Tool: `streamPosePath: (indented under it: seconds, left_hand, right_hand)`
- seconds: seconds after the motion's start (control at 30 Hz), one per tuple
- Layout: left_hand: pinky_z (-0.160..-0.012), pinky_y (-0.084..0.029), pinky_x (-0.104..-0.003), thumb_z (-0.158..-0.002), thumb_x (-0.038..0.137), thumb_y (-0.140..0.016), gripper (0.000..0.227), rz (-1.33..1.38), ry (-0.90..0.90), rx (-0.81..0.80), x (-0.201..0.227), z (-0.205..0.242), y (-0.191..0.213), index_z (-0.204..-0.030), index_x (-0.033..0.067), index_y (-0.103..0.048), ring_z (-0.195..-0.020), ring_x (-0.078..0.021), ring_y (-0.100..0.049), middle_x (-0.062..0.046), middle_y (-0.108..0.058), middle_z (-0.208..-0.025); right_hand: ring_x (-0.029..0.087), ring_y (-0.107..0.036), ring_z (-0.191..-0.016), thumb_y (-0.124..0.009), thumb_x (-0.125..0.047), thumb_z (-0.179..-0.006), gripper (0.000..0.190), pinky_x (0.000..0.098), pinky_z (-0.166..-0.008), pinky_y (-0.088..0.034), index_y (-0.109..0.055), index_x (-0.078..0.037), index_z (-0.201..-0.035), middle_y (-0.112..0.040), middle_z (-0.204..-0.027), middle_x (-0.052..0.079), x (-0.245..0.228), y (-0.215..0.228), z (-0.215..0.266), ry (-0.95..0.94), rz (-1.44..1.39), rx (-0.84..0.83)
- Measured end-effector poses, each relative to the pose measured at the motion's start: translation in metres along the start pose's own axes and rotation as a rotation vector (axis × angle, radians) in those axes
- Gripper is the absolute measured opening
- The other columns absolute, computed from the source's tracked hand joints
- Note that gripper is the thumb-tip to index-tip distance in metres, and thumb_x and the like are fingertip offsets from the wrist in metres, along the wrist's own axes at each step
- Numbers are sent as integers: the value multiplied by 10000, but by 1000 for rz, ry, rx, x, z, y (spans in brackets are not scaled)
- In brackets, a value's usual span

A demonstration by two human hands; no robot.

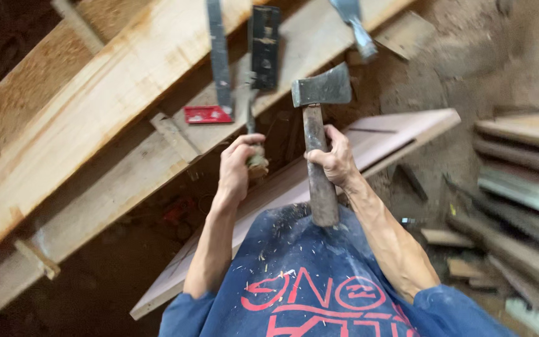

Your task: The person uses a chisel and mallet to carve a mortise into a wooden plank, then tests the fit with a metal plate. The person repeatedly chips away wood and checks alignment throughout the process.

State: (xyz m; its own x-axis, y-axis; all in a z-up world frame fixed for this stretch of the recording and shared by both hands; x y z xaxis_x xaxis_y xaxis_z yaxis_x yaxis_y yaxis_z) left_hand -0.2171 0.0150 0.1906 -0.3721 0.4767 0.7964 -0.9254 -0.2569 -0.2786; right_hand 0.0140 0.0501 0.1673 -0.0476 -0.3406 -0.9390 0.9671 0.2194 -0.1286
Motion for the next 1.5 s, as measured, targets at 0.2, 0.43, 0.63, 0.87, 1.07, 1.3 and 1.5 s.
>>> streamPosePath:
  seconds: [0.2, 0.43, 0.63, 0.87, 1.07, 1.3, 1.5]
  left_hand:
    - [-812, -622, -356, -925, 221, -440, 550, 127, 27, -358, -3, 33, -43, -1374, -64, -579, -940, -225, -721, -125, -689, -1061]
    - [-890, -635, -432, -893, 96, -767, 551, -150, 57, -692, -46, 6, -136, -1376, 7, -517, -969, -221, -694, -107, -654, -1071]
    - [-760, -621, -384, -874, 355, -852, 645, -654, -249, -889, -61, -44, -222, -1322, 46, -505, -873, -200, -692, -96, -639, -1023]
    - [-870, -647, -376, -950, 588, -774, 606, -973, -525, -942, -78, -98, -279, -1227, 70, -625, -949, -195, -750, -63, -744, -1032]
    - [-859, -566, -419, -972, 547, -700, 475, -1008, -941, -949, -105, -120, -283, -1066, 85, -636, -936, -267, -642, -100, -621, -1012]
    - [-789, -497, -394, -869, 199, -633, 251, -592, -826, -1003, -140, -108, -312, -1081, 102, -540, -870, -244, -478, -76, -503, -990]
    - [-614, -514, -325, -873, 78, -565, 131, -270, -378, -1056, -155, -100, -341, -998, 115, -559, -648, -167, -551, -63, -628, -805]
  right_hand:
    - [166, -680, -730, -670, -103, -673, 604, 318, -685, -588, -475, 4, -1235, -711, -842, 79, 11, 51, 51, 85, 12, 206]
    - [179, -651, -652, -667, -90, -707, 466, 345, -607, -591, -525, -8, -1143, -641, -765, 48, 59, 108, 125, 113, 22, 674]
    - [182, -632, -588, -647, -85, -721, 230, 359, -541, -571, -572, -24, -931, -630, -700, 36, 96, 140, 174, 8, 64, 958]
    - [177, -652, -641, -661, -82, -767, 297, 340, -594, -553, -569, -4, -1039, -654, -771, 51, 106, 136, 220, -50, -10, 1187]
    - [173, -632, -659, -656, -87, -762, 353, 328, -610, -545, -557, -6, -1091, -642, -795, 58, 118, 132, 250, -51, -74, 1202]
    - [184, -626, -656, -665, -96, -747, 328, 346, -612, -546, -556, -23, -1047, -648, -782, 64, 138, 131, 278, 2, 2, 1203]
    - [177, -641, -647, -658, -110, -753, 307, 346, -606, -559, -569, -26, -1034, -649, -775, 56, 141, 129, 287, -60, -51, 1188]
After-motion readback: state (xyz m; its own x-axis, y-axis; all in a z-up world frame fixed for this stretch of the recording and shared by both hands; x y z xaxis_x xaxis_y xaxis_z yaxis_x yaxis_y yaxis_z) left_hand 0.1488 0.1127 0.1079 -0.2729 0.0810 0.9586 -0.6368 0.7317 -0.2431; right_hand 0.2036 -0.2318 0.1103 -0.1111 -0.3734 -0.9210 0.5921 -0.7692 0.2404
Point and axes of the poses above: each hand's wrist, its own z-axis away from the middle knuckle, its own y-axis out of the back of the hand, x = y × z, the point moved 2 cm from there along -z, towards the middle knuckle
